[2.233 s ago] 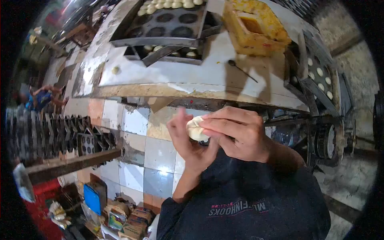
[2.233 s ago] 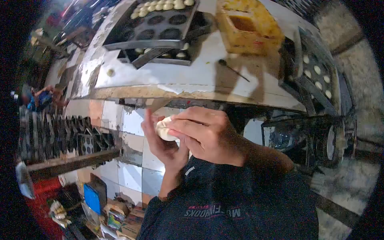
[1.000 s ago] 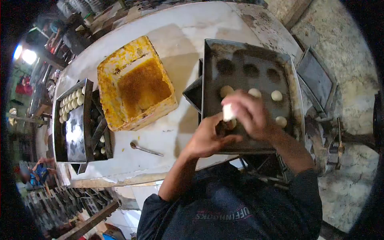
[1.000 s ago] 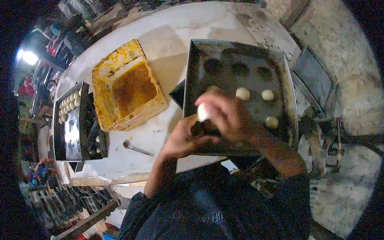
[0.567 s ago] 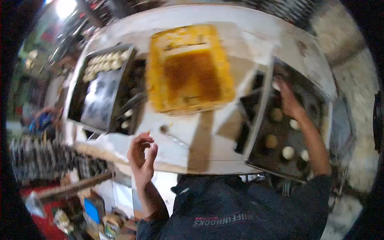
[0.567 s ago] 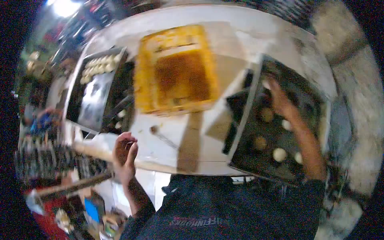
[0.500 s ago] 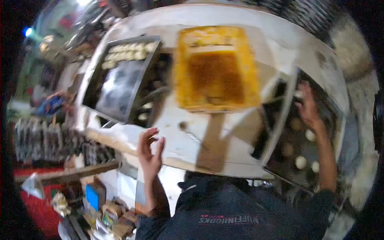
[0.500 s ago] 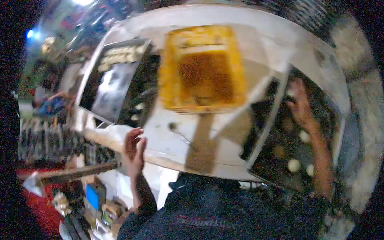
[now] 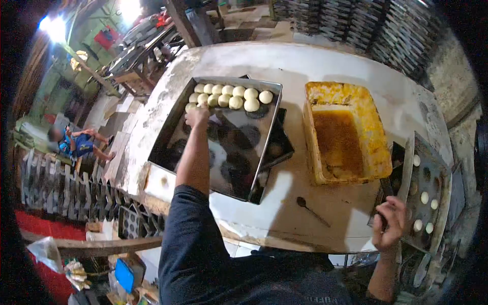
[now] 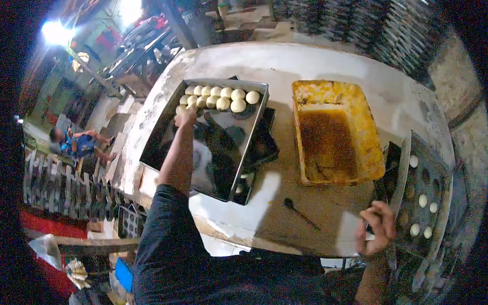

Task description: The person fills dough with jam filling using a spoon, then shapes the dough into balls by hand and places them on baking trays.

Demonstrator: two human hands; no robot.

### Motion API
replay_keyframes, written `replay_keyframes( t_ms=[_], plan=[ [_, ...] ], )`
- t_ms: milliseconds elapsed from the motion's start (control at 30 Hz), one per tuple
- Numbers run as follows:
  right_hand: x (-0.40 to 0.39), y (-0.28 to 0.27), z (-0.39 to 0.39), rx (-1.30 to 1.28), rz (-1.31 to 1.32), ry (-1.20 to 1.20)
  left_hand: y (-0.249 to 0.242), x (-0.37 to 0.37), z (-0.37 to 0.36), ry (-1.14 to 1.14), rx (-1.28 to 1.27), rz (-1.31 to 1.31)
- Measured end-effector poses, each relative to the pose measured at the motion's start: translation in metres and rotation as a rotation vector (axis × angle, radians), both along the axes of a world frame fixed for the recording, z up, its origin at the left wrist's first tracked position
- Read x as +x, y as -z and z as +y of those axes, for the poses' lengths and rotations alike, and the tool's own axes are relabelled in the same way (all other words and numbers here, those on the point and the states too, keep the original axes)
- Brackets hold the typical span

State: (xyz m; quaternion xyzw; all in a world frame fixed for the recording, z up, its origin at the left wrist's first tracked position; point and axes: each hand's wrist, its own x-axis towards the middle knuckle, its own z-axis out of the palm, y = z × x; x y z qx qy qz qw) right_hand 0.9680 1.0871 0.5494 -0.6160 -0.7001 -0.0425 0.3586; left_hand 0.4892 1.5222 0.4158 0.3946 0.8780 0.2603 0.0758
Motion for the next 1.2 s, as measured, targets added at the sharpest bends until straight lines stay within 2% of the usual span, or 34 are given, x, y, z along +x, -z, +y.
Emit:
replay_keyframes(
  t_ms=[67, 133, 167, 200, 233, 267, 300, 333, 367, 400, 433, 467, 533, 600, 633, 667, 700, 733, 767, 800, 833, 867, 933, 967, 1000, 1067, 1100, 1133, 1167, 1200],
  plan=[
    [-0.018, 0.008, -0.004, -0.027, 0.053, -0.011, 0.001, 0.006, 0.018, 0.039, -0.07, 0.092],
    [-0.027, 0.014, -0.011, -0.087, 0.177, 0.01, -0.01, 0.001, 0.008, 0.103, 0.099, -0.269],
    [-0.033, 0.012, -0.01, -0.049, 0.177, 0.005, -0.014, -0.01, 0.007, 0.334, 0.145, -0.111],
    [-0.037, 0.014, -0.01, -0.063, 0.18, 0.02, -0.028, 0.0, -0.01, 0.26, 0.289, -0.065],
    [-0.039, 0.02, -0.01, -0.065, 0.281, -0.027, -0.049, 0.001, -0.037, 0.476, 0.435, -0.024],
    [-0.042, 0.026, -0.009, -0.053, 0.38, -0.073, -0.06, 0.011, -0.062, 0.598, 0.533, -0.076],
    [-0.053, 0.03, -0.009, -0.114, 0.547, -0.081, -0.091, 0.042, -0.118, 0.72, 0.585, -0.376],
    [-0.066, 0.034, -0.01, -0.175, 0.714, -0.092, -0.1, 0.069, -0.164, 0.9, 0.772, -0.438],
    [-0.075, 0.038, -0.009, -0.274, 0.851, -0.179, -0.118, 0.101, -0.222, 0.997, 0.738, -0.676],
    [-0.081, 0.042, -0.009, -0.371, 0.988, -0.271, -0.126, 0.133, -0.271, 1.078, 0.789, -0.647],
    [-0.087, 0.051, -0.012, -0.469, 1.078, -0.3, -0.107, 0.157, -0.302, 1.11, 0.873, -0.585],
    [-0.089, 0.056, -0.019, -0.568, 1.171, -0.328, -0.112, 0.186, -0.348, 1.171, 0.775, -0.541],
    [-0.084, 0.043, -0.044, -0.567, 1.24, -0.35, -0.088, 0.219, -0.409, 1.418, 0.389, -0.602],
    [-0.063, 0.036, -0.073, -0.565, 1.302, -0.365, -0.085, 0.259, -0.453, 1.528, 0.464, -0.574],
    [-0.05, 0.034, -0.089, -0.365, 1.169, -0.325, -0.108, 0.276, -0.476, 1.424, 0.48, -0.634],
    [-0.037, 0.034, -0.105, -0.173, 1.033, -0.282, -0.106, 0.287, -0.49, 1.392, 0.5, -0.766],
    [-0.021, 0.055, -0.112, 0.07, 0.725, -0.353, -0.097, 0.295, -0.501, 1.417, 0.39, -1.051],
    [-0.007, 0.032, -0.129, 0.022, 0.456, -0.402, -0.09, 0.303, -0.511, 1.42, 0.271, -1.331],
    [-0.007, 0.02, -0.145, 0.031, 0.468, -0.37, -0.097, 0.317, -0.529, 1.244, 0.223, -1.388],
    [-0.009, 0.014, -0.16, 0.04, 0.482, -0.336, -0.106, 0.324, -0.54, 1.169, 0.268, -1.18],
    [-0.001, 0.016, -0.174, 0.024, 0.57, -0.338, -0.107, 0.331, -0.551, 1.128, 0.308, -1.097],
    [0.005, 0.021, -0.181, 0.132, 0.598, -0.256, -0.107, 0.339, -0.56, 1.088, 0.351, -1.014],
    [0.009, 0.027, -0.193, 0.047, 0.756, -0.167, -0.091, 0.352, -0.581, 1.283, 0.557, -0.742],
    [0.01, 0.029, -0.199, 0.047, 0.765, -0.154, -0.09, 0.366, -0.595, 1.244, 0.725, -0.687],
    [0.011, 0.03, -0.203, 0.108, 0.753, -0.086, -0.079, 0.368, -0.599, 1.299, 0.751, -0.578],
    [0.011, 0.033, -0.201, 0.164, 0.741, -0.031, -0.095, 0.39, -0.607, 1.202, 0.583, -1.201],
    [0.01, 0.039, -0.197, 0.155, 0.724, -0.057, -0.082, 0.384, -0.601, 1.336, 0.427, -1.196],
    [0.008, 0.047, -0.19, 0.143, 0.708, -0.087, -0.079, 0.384, -0.596, 1.363, 0.463, -1.029],
    [0.004, 0.062, -0.176, 0.178, 0.633, 0.015, -0.084, 0.378, -0.594, 1.283, 0.282, -1.014],
    [0.007, 0.071, -0.164, 0.04, 0.709, -0.036, -0.09, 0.372, -0.589, 1.201, 0.106, -0.997]
  ],
)
